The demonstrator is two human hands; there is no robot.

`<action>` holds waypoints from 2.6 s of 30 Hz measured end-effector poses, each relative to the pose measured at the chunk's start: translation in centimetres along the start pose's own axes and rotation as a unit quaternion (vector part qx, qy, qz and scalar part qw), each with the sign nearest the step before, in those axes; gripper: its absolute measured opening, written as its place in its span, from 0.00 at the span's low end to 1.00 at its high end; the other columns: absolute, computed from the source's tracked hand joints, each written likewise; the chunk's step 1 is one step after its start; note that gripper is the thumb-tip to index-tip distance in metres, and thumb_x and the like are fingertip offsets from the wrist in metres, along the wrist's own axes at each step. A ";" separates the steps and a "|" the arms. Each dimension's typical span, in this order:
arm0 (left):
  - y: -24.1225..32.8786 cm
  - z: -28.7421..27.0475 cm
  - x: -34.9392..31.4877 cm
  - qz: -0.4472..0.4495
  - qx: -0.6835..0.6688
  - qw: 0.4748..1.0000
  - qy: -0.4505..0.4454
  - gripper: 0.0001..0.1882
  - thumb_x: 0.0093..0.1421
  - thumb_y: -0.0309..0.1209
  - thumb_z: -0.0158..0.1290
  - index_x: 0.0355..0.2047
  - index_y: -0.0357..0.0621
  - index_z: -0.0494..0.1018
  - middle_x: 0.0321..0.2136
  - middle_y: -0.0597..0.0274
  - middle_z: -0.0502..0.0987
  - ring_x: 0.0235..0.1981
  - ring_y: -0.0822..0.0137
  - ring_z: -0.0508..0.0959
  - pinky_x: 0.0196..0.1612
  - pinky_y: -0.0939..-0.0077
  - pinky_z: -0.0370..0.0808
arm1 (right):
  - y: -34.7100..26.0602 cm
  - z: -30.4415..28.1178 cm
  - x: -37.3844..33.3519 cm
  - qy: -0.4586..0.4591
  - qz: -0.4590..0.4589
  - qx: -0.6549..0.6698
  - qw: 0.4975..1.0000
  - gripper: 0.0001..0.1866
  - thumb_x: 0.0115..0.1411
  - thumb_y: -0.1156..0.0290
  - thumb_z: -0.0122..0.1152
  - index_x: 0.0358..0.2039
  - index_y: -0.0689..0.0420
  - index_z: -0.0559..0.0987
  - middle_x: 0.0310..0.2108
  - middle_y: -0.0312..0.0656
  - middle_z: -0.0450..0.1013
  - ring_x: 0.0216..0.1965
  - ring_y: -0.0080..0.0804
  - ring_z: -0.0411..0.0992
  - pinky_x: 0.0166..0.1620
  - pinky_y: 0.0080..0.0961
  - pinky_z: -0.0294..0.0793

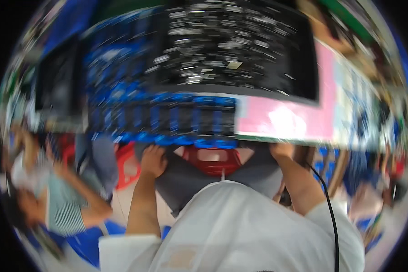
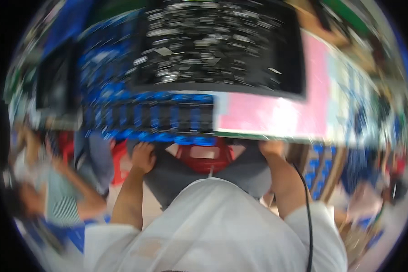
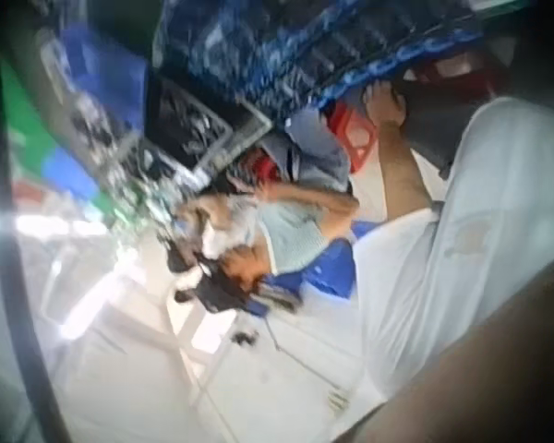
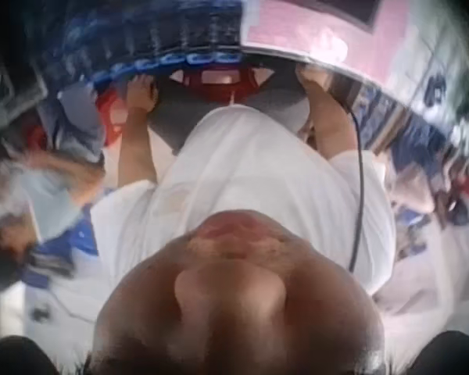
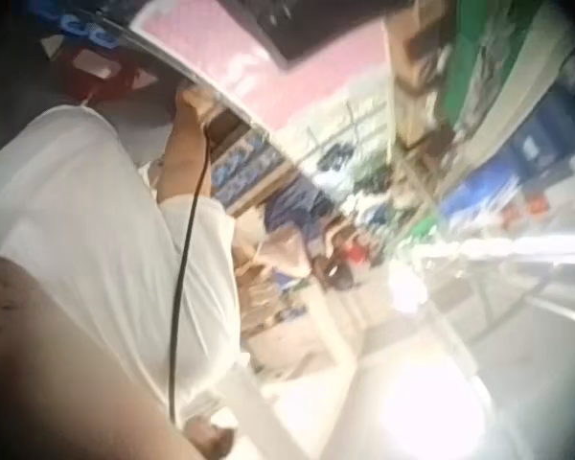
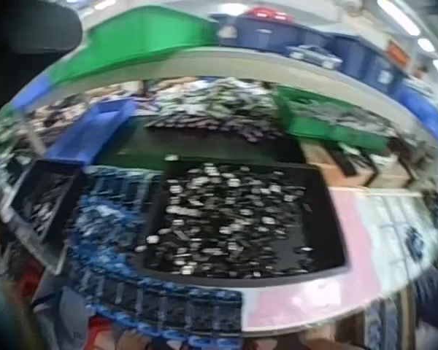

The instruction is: Assembling wheels and chassis for small blue toy cars on a factory production line.

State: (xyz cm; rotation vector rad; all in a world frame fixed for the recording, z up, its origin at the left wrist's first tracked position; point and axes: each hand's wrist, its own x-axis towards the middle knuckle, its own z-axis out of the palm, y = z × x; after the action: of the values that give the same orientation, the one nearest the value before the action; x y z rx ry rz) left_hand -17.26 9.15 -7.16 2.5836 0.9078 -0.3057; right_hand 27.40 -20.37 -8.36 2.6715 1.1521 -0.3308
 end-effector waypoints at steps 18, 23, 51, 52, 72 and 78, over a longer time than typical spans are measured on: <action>1.6 -0.5 5.1 0.120 0.049 0.991 0.011 0.09 0.51 0.32 0.53 0.31 0.42 0.70 0.36 0.47 0.73 0.43 0.42 0.72 0.48 0.49 0.65 | 1.6 1.7 -0.8 0.179 0.014 0.165 0.970 0.16 0.50 0.62 0.64 0.37 0.56 0.82 0.37 0.49 0.78 0.39 0.49 0.77 0.44 0.42 0.76; 1.7 -0.7 5.3 0.137 0.049 0.989 0.009 0.09 0.52 0.32 0.51 0.32 0.40 0.71 0.35 0.46 0.73 0.43 0.42 0.72 0.48 0.50 0.65 | 1.4 2.0 -0.4 0.139 0.025 0.144 0.979 0.18 0.52 0.58 0.63 0.41 0.54 0.82 0.41 0.48 0.78 0.44 0.46 0.77 0.47 0.41 0.74; 2.1 -0.5 5.7 0.156 0.050 0.985 0.057 0.08 0.51 0.33 0.52 0.28 0.42 0.71 0.33 0.51 0.73 0.42 0.46 0.72 0.46 0.51 0.68 | 1.1 0.5 -1.2 0.082 0.045 0.131 0.987 0.16 0.51 0.57 0.60 0.33 0.56 0.81 0.34 0.45 0.79 0.40 0.42 0.77 0.43 0.40 0.74; 2.2 -0.6 5.6 0.156 0.053 0.985 0.059 0.07 0.51 0.33 0.52 0.28 0.43 0.71 0.33 0.52 0.73 0.42 0.47 0.72 0.45 0.51 0.68 | 0.9 -0.4 -1.2 0.044 0.052 0.121 0.990 0.16 0.52 0.58 0.59 0.34 0.56 0.81 0.35 0.44 0.80 0.41 0.42 0.77 0.44 0.40 0.74; 2.5 -0.9 4.1 0.136 0.025 0.984 0.110 0.06 0.52 0.32 0.53 0.29 0.45 0.71 0.33 0.55 0.74 0.42 0.51 0.73 0.47 0.55 0.69 | 0.2 1.1 -8.1 0.239 0.007 0.283 0.929 0.09 0.54 0.72 0.61 0.36 0.60 0.78 0.32 0.50 0.73 0.37 0.51 0.73 0.40 0.44 0.72; 3.5 -1.5 4.2 0.124 0.010 0.986 0.108 0.07 0.52 0.33 0.53 0.29 0.44 0.72 0.34 0.55 0.74 0.43 0.51 0.73 0.47 0.56 0.69 | 1.4 2.0 -15.9 0.210 0.067 0.393 0.893 0.15 0.60 0.72 0.59 0.48 0.60 0.76 0.32 0.50 0.70 0.33 0.47 0.70 0.39 0.38 0.70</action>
State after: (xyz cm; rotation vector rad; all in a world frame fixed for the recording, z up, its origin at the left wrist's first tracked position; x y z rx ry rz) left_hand -11.67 9.63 -6.20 2.7485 0.6413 0.0352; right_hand 17.52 -32.78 -5.52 3.6633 1.0847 -0.2279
